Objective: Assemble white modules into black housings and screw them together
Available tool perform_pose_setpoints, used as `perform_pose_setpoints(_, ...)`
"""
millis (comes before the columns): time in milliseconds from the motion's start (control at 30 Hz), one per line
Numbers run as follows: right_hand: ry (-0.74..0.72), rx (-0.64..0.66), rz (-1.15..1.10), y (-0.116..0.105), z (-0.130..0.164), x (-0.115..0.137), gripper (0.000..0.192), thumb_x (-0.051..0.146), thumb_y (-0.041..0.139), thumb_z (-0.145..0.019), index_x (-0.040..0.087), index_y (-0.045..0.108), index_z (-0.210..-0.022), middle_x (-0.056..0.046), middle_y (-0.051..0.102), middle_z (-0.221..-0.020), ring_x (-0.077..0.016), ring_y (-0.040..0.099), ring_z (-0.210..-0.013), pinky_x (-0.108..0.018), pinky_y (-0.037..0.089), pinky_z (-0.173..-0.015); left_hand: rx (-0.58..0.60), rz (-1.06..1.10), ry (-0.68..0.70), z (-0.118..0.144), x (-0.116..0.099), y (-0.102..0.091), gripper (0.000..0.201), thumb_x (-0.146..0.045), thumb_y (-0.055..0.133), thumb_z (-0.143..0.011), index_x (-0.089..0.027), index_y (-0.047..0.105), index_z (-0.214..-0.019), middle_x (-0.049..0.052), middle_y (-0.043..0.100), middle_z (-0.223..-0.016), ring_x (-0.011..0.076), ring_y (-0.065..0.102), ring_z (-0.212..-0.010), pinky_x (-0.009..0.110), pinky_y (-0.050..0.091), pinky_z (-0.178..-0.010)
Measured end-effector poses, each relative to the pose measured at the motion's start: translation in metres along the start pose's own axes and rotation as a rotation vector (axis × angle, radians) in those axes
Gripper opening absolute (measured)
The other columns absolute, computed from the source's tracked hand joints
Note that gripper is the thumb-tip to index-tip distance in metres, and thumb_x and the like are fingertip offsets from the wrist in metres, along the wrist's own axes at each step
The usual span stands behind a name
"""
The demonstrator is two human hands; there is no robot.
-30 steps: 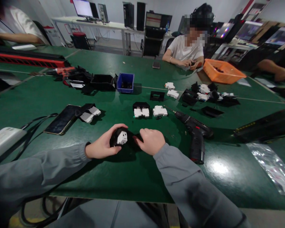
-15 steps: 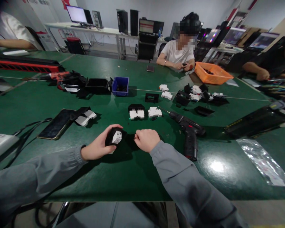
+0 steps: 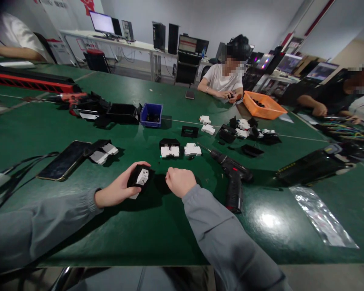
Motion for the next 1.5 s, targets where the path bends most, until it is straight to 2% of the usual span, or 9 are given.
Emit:
perform_pose_setpoints(233,-0.104,-0.156,-0.177,-0.004,0.006,-0.007,0.024,0.026,0.042,-0.099,0.019,0.056,-0.082,-0.002,0.064,-0.074,-0.0155,0.057,-0.063,-0.030,0.030,-0.057,-0.023,0.011,0.009,0.000,0.004,-0.006,0.062,-0.020,0.062,-0.075,-0.022,0.040,-0.134,0.008,0.054,-0.123,0.0231,0.056,-0.103,0.035,0.050,-0.086)
perform_pose_setpoints(400,-0.178,-0.323,-0.596,-0.015,0.012,-0.009,0.018,0.024,0.046,-0.097,0.019,0.057,-0.083,-0.001,0.058,-0.075,-0.0132,0.051,-0.062,-0.028,0.035,-0.058,-0.114,-0.017,0.031,0.000,0.004,-0.016,0.063,-0.022,0.065,-0.076,-0.021,0.040,-0.134,0.009,0.053,-0.121,0.0218,0.055,-0.101,0.034,0.049,-0.085)
perform_pose_setpoints(567,-0.300,-0.460,-1.004,-0.035,0.031,0.010,0.007,0.019,0.057,-0.093,0.019,0.064,-0.096,-0.002,0.062,-0.083,-0.0125,0.056,-0.066,-0.027,0.045,-0.060,-0.150,-0.062,0.060,-0.001,0.000,-0.018,0.062,-0.021,0.065,-0.077,-0.020,0.040,-0.133,0.008,0.055,-0.120,0.0219,0.056,-0.104,0.036,0.049,-0.090)
perform_pose_setpoints(733,-0.338,-0.443,-1.111,-0.036,0.039,0.034,0.005,0.017,0.066,-0.089,0.019,0.066,-0.093,-0.001,0.064,-0.081,-0.0119,0.059,-0.067,-0.026,0.046,-0.059,-0.116,-0.100,0.091,-0.001,-0.006,-0.011,0.067,-0.018,0.068,-0.074,-0.020,0.038,-0.134,0.009,0.055,-0.123,0.0226,0.058,-0.106,0.036,0.051,-0.091)
perform_pose_setpoints(867,-0.295,-0.440,-1.109,-0.032,0.037,0.034,0.001,0.018,0.067,-0.089,0.019,0.066,-0.089,-0.001,0.062,-0.078,-0.0111,0.057,-0.065,-0.026,0.045,-0.058,-0.106,-0.110,0.124,0.000,-0.009,-0.009,0.069,-0.017,0.068,-0.073,-0.020,0.037,-0.134,0.009,0.056,-0.123,0.0228,0.059,-0.106,0.036,0.052,-0.091)
perform_pose_setpoints(1000,-0.249,-0.399,-1.096,-0.028,0.033,0.032,0.006,0.022,0.067,-0.089,0.019,0.065,-0.084,0.000,0.062,-0.076,-0.0112,0.056,-0.063,-0.026,0.044,-0.057,-0.094,-0.117,0.146,0.000,-0.010,-0.007,0.070,-0.016,0.069,-0.073,-0.021,0.037,-0.135,0.009,0.056,-0.122,0.0228,0.059,-0.107,0.035,0.052,-0.092)
perform_pose_setpoints(1167,-0.178,-0.232,-1.110,-0.012,0.024,0.033,0.016,0.031,0.071,-0.087,0.018,0.064,-0.081,0.002,0.063,-0.072,-0.0092,0.054,-0.057,-0.023,0.042,-0.053,-0.050,-0.111,0.142,-0.002,-0.010,-0.003,0.069,-0.018,0.068,-0.075,-0.022,0.036,-0.136,0.008,0.055,-0.122,0.0225,0.059,-0.104,0.035,0.052,-0.090)
perform_pose_setpoints(1367,-0.347,-0.184,-1.029,-0.013,0.027,0.048,0.017,0.028,0.055,-0.097,0.019,0.063,-0.084,0.000,0.065,-0.074,-0.0120,0.059,-0.065,-0.024,0.044,-0.061,-0.025,-0.097,0.093,-0.002,-0.007,-0.002,0.066,-0.021,0.066,-0.077,-0.021,0.037,-0.136,0.009,0.055,-0.123,0.0225,0.059,-0.102,0.035,0.053,-0.088)
perform_pose_setpoints(1500,-0.379,-0.181,-0.944,-0.015,0.031,0.053,0.018,0.027,0.050,-0.097,0.019,0.058,-0.084,-0.002,0.064,-0.075,-0.0138,0.059,-0.066,-0.026,0.044,-0.061,-0.006,-0.125,0.094,0.000,-0.009,0.000,0.071,-0.017,0.065,-0.074,-0.022,0.035,-0.138,0.010,0.054,-0.125,0.0247,0.058,-0.107,0.037,0.052,-0.091)
Point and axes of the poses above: each hand's wrist, its own z-axis away from the middle knuckle, its own y-axis out of the palm, x = y × z, the point moved 10 cm from there along -z, towards the middle knuckle
